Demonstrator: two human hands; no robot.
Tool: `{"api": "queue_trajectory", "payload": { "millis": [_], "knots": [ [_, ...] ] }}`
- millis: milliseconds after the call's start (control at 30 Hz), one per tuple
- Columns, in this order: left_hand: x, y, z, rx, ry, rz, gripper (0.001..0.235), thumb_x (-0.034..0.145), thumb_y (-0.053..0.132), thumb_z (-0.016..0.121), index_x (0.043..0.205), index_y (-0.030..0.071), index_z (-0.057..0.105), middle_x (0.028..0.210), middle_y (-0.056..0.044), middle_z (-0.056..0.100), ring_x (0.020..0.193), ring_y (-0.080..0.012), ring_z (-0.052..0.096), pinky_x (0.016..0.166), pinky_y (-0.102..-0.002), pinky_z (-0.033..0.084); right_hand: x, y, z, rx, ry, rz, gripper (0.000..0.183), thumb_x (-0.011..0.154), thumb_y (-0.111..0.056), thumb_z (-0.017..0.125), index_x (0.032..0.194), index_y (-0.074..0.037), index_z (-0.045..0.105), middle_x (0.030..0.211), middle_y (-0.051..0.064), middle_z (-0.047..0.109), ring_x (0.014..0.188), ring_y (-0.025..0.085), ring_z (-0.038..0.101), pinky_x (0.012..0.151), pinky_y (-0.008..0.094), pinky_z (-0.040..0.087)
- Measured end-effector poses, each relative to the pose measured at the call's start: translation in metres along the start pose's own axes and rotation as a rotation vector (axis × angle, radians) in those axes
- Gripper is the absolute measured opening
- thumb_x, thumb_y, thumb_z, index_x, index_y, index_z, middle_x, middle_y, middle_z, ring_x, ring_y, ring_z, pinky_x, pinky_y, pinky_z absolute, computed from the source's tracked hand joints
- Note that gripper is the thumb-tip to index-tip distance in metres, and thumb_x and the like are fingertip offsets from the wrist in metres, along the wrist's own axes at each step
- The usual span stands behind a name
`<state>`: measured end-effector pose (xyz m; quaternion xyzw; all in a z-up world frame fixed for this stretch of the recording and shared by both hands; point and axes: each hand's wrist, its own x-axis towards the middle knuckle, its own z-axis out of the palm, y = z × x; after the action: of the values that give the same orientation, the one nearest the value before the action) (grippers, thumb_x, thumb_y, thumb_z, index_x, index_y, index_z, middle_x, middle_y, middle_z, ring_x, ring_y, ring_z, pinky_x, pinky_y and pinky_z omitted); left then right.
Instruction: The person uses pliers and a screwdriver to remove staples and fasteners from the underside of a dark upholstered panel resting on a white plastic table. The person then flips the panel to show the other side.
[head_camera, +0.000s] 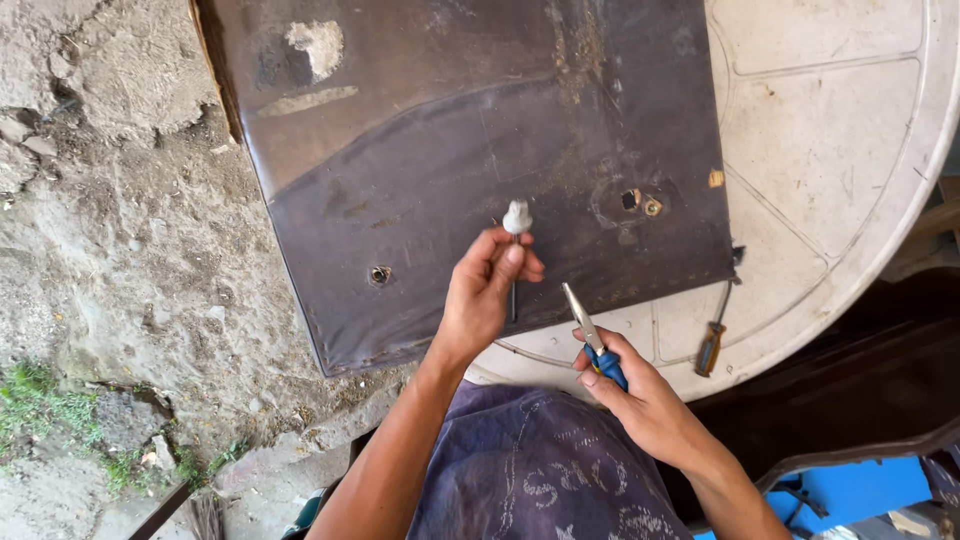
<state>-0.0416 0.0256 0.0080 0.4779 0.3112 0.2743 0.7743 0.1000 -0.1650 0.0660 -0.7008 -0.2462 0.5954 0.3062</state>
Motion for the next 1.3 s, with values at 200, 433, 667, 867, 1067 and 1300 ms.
{"api": "queue_trajectory", "payload": {
  "millis": [200, 433, 667, 867, 1067, 1300],
  "knots": [
    [-0.022, 0.038, -0.038, 0.593, -0.041, -0.037, 0.029, 0.098, 0.009, 0.065, 0.122, 0.002, 0.051, 0.086, -0.011, 0.073, 0.080, -0.0210, 0.077, 0.072, -0.034, 0.058, 0.010, -0.021, 0.024, 0.095, 0.011, -0.120, 0.050, 0.098, -0.016, 0.058, 0.147, -0.007, 0.047, 0.109, 0.002, 0.064, 0.096, 0.010, 0.061, 0.088, 0.024, 0.050],
    [-0.018, 0.048, -0.039, 0.561, -0.097, -0.015, 0.032, 0.100, 0.004, 0.058, 0.130, 0.003, 0.045, 0.091, -0.012, 0.075, 0.086, -0.0249, 0.079, 0.074, -0.034, 0.060, 0.011, -0.025, 0.033, 0.023, 0.075, -0.061, 0.054, 0.097, -0.016, 0.058, 0.149, -0.006, 0.047, 0.108, 0.007, 0.064, 0.094, 0.016, 0.060, 0.083, 0.031, 0.051],
    [-0.013, 0.043, -0.022, 0.526, -0.073, 0.014, 0.022, 0.105, 0.007, 0.052, 0.125, 0.003, 0.045, 0.094, -0.012, 0.074, 0.088, -0.0271, 0.075, 0.078, -0.038, 0.057, 0.016, -0.029, 0.018, 0.130, 0.010, -0.096, 0.056, 0.101, -0.025, 0.048, 0.153, -0.006, 0.035, 0.119, 0.010, 0.064, 0.105, 0.021, 0.068, 0.091, 0.033, 0.055],
    [-0.021, 0.043, -0.003, 0.516, 0.009, 0.075, 0.018, 0.105, 0.006, 0.051, 0.123, 0.004, 0.049, 0.090, -0.011, 0.070, 0.083, -0.0274, 0.073, 0.076, -0.036, 0.056, 0.022, -0.031, 0.005, 0.079, -0.013, -0.049, 0.059, 0.101, -0.031, 0.044, 0.154, -0.008, 0.032, 0.115, 0.010, 0.065, 0.100, 0.020, 0.070, 0.086, 0.034, 0.056],
    [-0.031, 0.043, 0.002, 0.580, 0.049, 0.055, 0.015, 0.106, 0.008, 0.051, 0.120, 0.004, 0.052, 0.089, -0.011, 0.069, 0.079, -0.0281, 0.072, 0.071, -0.037, 0.055, 0.024, -0.052, -0.005, -0.039, -0.017, -0.080, 0.065, 0.100, -0.027, 0.049, 0.160, -0.012, 0.029, 0.105, 0.008, 0.059, 0.087, 0.017, 0.059, 0.077, 0.035, 0.054],
    [-0.041, 0.038, 0.007, 0.629, 0.041, 0.202, 0.014, 0.107, 0.008, 0.052, 0.120, 0.004, 0.053, 0.102, -0.016, 0.072, 0.096, -0.0335, 0.074, 0.075, -0.041, 0.058, 0.008, -0.091, -0.017, -0.248, -0.039, -0.572, 0.073, 0.099, -0.015, 0.057, 0.162, -0.004, 0.021, 0.146, 0.013, 0.041, 0.113, 0.018, 0.054, 0.093, 0.037, 0.047]
  ]
}}
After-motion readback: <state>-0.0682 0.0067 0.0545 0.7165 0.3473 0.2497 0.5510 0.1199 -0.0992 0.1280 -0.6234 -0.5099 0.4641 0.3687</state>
